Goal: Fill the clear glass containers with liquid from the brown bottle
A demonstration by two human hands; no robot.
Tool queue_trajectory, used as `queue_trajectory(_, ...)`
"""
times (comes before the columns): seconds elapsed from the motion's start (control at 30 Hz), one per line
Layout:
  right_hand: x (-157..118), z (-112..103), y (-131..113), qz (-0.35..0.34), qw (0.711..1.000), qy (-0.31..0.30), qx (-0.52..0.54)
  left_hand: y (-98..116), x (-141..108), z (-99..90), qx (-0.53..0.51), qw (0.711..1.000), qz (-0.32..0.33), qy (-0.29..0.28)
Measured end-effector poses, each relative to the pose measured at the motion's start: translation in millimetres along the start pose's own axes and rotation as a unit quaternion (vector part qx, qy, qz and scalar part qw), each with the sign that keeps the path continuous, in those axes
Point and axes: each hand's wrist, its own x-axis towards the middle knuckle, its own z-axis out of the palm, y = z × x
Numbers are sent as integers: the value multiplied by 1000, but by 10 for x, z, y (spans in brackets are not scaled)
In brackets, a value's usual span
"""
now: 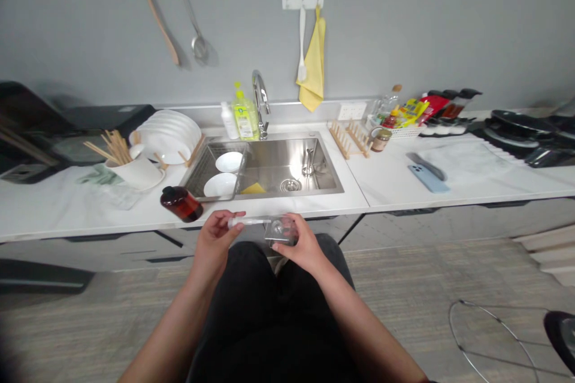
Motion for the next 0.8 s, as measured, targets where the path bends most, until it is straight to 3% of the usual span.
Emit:
queue_trajectory(0.2, 284, -169, -20, -26, 997, 9, -73, -171, 194, -171, -94, 993, -53, 38)
queue_trajectory(0.5, 840, -743, 216, -25, 992, 41, -116, -224, 236, -642, -137, 981, -100, 93)
queue_trajectory(0.63, 940, -884, 264, -27, 988, 27, -150, -86, 106, -904, -104, 982, -88, 134)
queue_trajectory(0.8, 954, -943, 267, -29, 986, 14, -167, 306, -128, -1275, -31, 975, -48, 214)
